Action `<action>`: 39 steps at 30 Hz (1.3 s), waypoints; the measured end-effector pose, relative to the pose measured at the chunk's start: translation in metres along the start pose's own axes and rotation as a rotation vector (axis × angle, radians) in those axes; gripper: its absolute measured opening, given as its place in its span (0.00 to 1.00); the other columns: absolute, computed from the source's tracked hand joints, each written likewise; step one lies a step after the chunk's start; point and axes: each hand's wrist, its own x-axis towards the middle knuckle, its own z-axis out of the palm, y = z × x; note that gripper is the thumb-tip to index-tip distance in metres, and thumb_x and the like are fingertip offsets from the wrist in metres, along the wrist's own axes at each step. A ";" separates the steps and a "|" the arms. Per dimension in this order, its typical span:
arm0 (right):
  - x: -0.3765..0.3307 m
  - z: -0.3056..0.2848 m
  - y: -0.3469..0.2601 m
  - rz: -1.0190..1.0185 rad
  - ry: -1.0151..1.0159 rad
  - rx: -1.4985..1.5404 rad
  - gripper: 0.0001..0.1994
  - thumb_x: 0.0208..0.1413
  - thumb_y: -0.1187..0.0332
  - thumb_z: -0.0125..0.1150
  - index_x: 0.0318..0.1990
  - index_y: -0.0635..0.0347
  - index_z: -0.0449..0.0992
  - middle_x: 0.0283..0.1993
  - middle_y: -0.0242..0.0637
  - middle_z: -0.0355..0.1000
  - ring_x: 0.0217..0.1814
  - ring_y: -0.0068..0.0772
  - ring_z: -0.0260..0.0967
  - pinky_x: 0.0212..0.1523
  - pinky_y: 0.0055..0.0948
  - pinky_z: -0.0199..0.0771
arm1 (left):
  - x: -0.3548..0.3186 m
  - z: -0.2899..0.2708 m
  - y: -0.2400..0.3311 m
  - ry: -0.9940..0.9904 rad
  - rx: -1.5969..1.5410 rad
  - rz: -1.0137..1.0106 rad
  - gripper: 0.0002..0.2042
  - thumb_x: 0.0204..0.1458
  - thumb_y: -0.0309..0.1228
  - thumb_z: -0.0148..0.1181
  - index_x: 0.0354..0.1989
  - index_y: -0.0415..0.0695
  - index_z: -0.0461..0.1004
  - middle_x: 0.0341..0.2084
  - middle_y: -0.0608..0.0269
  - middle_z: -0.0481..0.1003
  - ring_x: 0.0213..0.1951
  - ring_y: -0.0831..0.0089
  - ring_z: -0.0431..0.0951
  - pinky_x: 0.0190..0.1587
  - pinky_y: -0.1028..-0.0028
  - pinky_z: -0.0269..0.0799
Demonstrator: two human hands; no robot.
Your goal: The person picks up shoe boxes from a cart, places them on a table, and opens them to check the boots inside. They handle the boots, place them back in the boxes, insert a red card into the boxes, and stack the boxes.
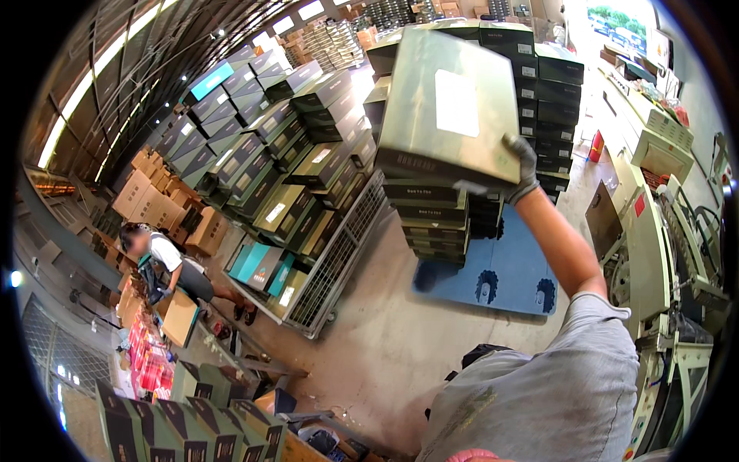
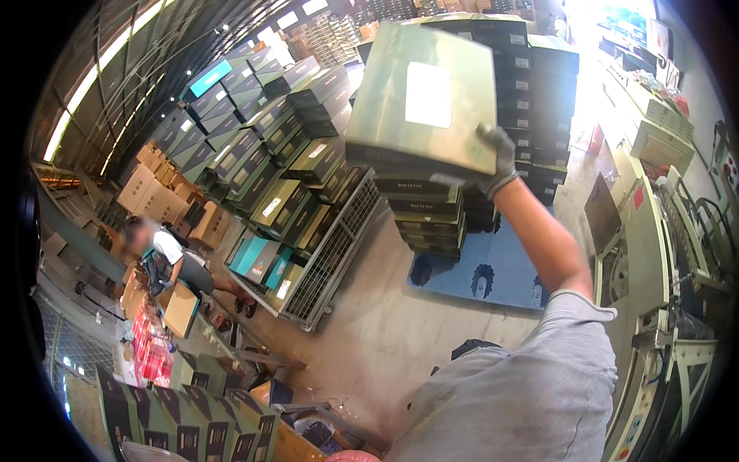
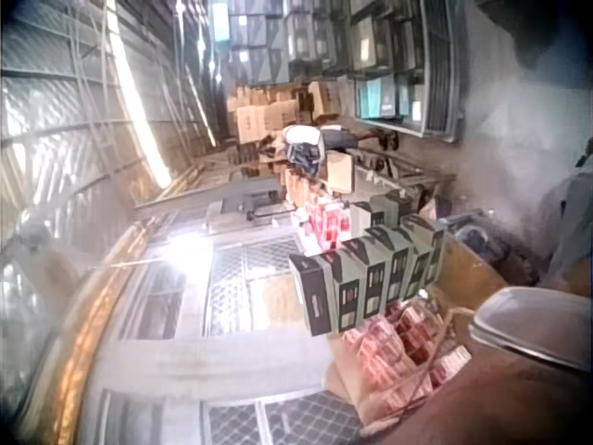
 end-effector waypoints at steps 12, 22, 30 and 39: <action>0.242 -0.067 -0.190 -0.360 0.372 -0.194 0.24 0.51 0.57 0.65 0.53 0.60 0.74 0.47 0.46 0.77 0.46 0.50 0.76 0.53 0.53 0.76 | 0.097 0.177 0.247 -0.265 0.178 0.341 0.41 0.61 0.58 0.49 0.74 0.42 0.49 0.68 0.52 0.58 0.66 0.57 0.61 0.67 0.63 0.55; 0.450 -0.261 -0.237 -0.310 0.213 -0.831 0.36 0.58 0.40 0.60 0.65 0.57 0.70 0.52 0.33 0.78 0.50 0.31 0.75 0.53 0.33 0.73 | 0.101 0.249 0.346 -0.162 0.238 0.429 0.44 0.61 0.62 0.47 0.75 0.41 0.46 0.71 0.49 0.54 0.70 0.55 0.58 0.71 0.60 0.51; 0.414 -0.328 -0.138 -0.645 0.431 -0.840 0.29 0.59 0.54 0.60 0.66 0.56 0.68 0.56 0.32 0.73 0.56 0.26 0.69 0.54 0.29 0.71 | 0.152 0.376 0.552 -0.186 0.153 0.659 0.47 0.60 0.65 0.46 0.76 0.40 0.44 0.74 0.47 0.51 0.73 0.54 0.55 0.73 0.59 0.47; 0.259 -0.434 0.018 -0.132 0.860 -0.473 0.29 0.58 0.38 0.58 0.56 0.49 0.74 0.49 0.27 0.74 0.51 0.23 0.69 0.48 0.30 0.69 | 0.288 0.543 0.667 -0.120 -0.204 0.505 0.53 0.48 0.79 0.40 0.75 0.51 0.50 0.72 0.54 0.55 0.72 0.55 0.55 0.71 0.53 0.48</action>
